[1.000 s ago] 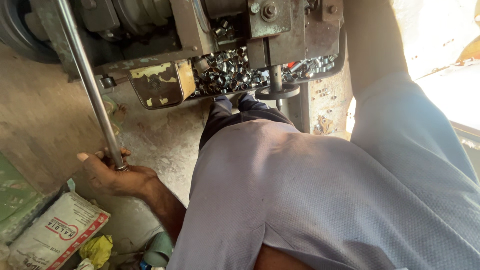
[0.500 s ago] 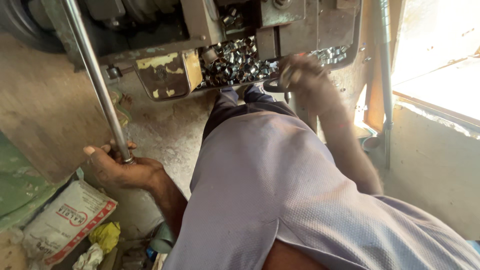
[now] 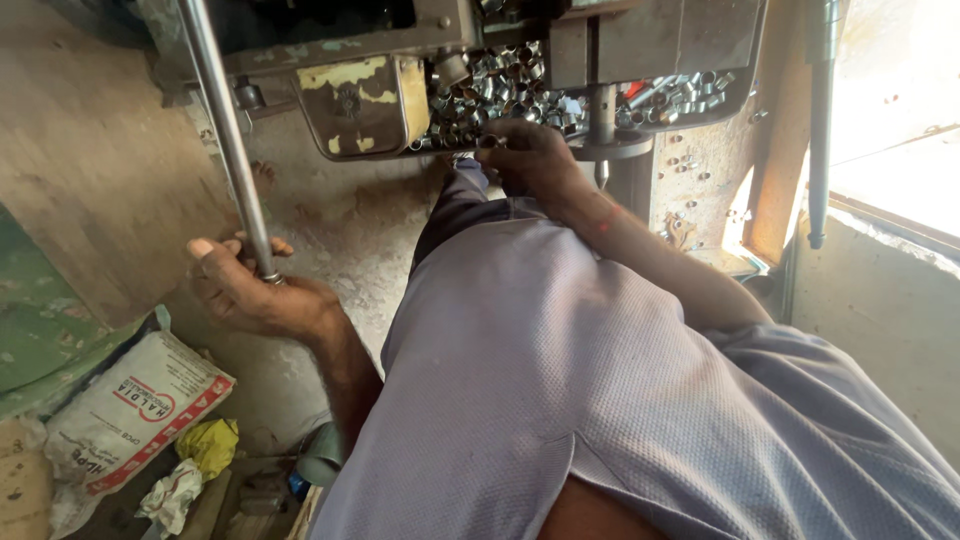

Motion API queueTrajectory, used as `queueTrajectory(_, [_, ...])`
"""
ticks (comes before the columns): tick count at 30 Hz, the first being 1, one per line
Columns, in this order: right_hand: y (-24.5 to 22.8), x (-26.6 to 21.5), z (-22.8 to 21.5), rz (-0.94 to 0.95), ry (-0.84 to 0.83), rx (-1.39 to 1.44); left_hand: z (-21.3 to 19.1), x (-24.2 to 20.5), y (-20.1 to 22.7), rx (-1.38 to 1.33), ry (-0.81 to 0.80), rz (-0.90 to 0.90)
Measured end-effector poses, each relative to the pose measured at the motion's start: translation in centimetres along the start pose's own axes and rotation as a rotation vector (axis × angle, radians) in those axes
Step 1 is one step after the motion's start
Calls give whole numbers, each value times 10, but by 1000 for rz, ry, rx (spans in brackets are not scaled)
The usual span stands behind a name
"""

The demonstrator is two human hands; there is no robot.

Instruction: The person operates a manual industrial press machine in a workshop setting. They use their left hand to hold a vertical lever and their right hand to turn a wheel, processing small metal components that accumulate in a tray below the press.

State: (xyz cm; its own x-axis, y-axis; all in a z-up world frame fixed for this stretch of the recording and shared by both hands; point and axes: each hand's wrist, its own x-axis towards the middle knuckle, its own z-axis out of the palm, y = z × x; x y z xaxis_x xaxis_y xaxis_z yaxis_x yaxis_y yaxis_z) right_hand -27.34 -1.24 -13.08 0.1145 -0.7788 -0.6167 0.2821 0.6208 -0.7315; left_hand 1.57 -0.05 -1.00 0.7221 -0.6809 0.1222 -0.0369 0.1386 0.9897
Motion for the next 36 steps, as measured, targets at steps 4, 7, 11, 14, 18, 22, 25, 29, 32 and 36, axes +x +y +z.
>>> queueTrajectory(4, [49,61,-2,-524,2,-892,-6,3,-5,46,-123,92])
queueTrajectory(7, [95,109,-4,-720,0,-1155,-10,2,-1,96,-170,45])
queueTrajectory(11, [145,159,10,-505,-94,-1506,-15,3,4,116,-313,58])
queueTrajectory(14, [162,187,24,-642,-265,-1850,-17,6,3,74,-409,36])
queueTrajectory(18, [172,201,44,-569,-372,-1975,-20,9,7,88,-465,-39])
queueTrajectory(22, [166,199,66,-982,-229,-1829,-18,11,14,135,-516,-75])
queueTrajectory(25, [160,200,78,-1111,-184,-1529,-18,14,21,172,-569,-127])
queueTrajectory(29, [163,207,73,-1195,-121,-1619,-19,20,28,243,-648,-180])
queueTrajectory(32, [172,201,63,-1232,-8,-1776,-17,24,31,283,-706,-196])
queueTrajectory(36, [177,200,56,-652,-228,-2003,-17,28,37,311,-768,-209])
